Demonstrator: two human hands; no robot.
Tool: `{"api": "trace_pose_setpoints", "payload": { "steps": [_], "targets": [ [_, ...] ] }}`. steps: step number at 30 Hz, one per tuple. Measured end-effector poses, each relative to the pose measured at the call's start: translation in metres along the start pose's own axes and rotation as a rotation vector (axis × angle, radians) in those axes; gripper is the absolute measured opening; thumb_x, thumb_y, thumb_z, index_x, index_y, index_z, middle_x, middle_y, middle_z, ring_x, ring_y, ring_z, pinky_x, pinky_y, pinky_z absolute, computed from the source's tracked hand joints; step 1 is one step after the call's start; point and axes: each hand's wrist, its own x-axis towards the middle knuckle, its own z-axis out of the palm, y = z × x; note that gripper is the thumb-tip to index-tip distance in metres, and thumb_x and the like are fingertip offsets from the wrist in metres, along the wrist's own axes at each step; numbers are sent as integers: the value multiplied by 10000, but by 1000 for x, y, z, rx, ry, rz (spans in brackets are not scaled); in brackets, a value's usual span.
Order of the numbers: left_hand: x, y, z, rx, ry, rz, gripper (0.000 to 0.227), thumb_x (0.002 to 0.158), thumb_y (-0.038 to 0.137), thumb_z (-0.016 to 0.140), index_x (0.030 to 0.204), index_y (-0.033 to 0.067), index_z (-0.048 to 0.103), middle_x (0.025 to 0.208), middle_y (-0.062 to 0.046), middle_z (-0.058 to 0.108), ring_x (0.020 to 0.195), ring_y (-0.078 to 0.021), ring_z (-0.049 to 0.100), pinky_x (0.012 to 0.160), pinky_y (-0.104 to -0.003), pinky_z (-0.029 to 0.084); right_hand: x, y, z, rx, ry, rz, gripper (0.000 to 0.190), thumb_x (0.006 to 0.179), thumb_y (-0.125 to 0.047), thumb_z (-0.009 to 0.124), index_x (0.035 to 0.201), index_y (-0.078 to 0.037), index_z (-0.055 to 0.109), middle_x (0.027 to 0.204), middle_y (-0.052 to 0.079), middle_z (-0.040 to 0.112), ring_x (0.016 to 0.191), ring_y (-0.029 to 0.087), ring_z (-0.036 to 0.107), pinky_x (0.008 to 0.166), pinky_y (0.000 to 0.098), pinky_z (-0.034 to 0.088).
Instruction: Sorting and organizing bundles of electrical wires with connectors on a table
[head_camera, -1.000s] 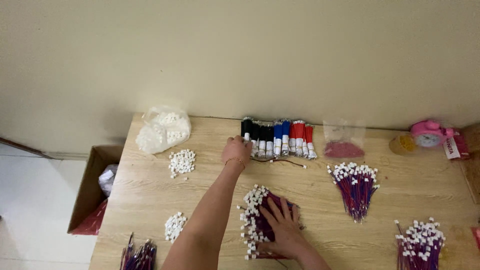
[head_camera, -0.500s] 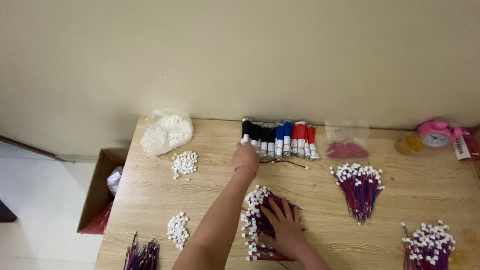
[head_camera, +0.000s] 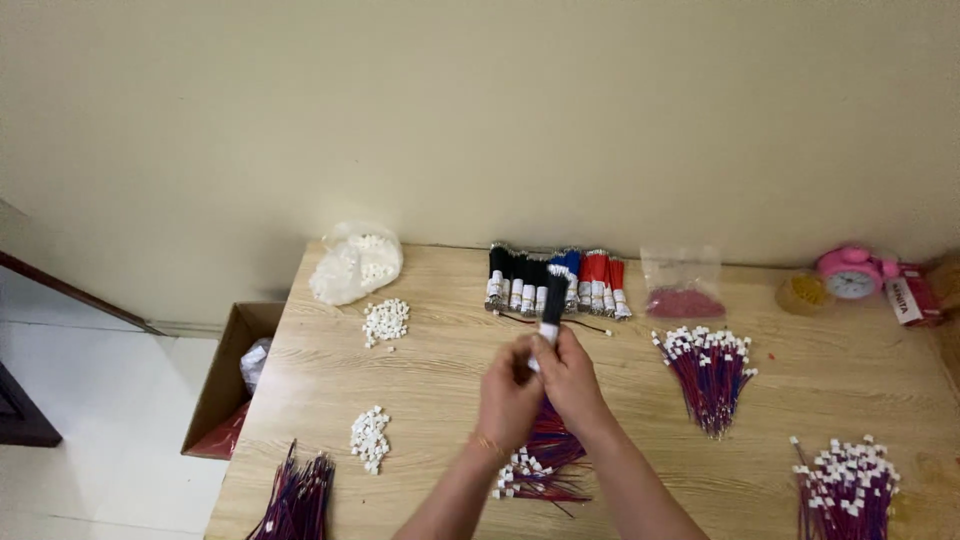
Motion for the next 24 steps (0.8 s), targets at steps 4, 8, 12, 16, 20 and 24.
{"api": "trace_pose_setpoints", "payload": {
  "steps": [4,8,12,16,20,24],
  "targets": [
    [-31,38,-18,397,-215,133,425,765,131,753,1147,46,587,1012,-175,692,996,-352,674,840,-469,568,-9,2,-20,-199,-25,5,291,939,-310,600,1145,-110,646,858,111,646,804,225,616,696,367,505],
    [-31,51,-19,783,-61,873,395,783,247,713,1154,153,618,997,-56,618,992,-257,631,893,-416,480,-28,-7,-50,-421,-50,-46,346,905,-329,616,1173,-110,634,812,135,705,819,277,669,748,408,512],
    [-6,60,-21,857,-401,946,600,845,599,554,1227,137,558,1104,-135,650,1124,-318,610,1067,-559,362,-76,-61,-57,-795,-329,-115,358,769,-339,705,1010,-78,665,887,204,719,954,441,647,802,528,507],
    [-5,30,-43,991,-503,733,501,925,603,430,1039,150,612,793,-119,686,791,-335,689,780,-469,526,-101,-106,-69,-739,-374,-156,309,826,-137,604,1131,-97,639,1016,208,740,1032,417,662,867,520,505],
    [-34,16,-47,647,-548,291,342,961,484,473,942,196,656,731,-132,682,782,-389,673,701,-498,518,-99,-90,-77,-470,-356,10,384,837,-133,670,1204,-46,602,1028,238,723,951,375,676,877,461,513],
    [-52,-6,-46,341,-323,-35,336,999,421,444,870,224,683,535,-25,596,645,-224,637,649,-397,525,-85,-64,-81,-467,15,-229,367,801,-253,771,1144,-160,680,952,67,747,852,194,710,777,331,553]
  ]
}}
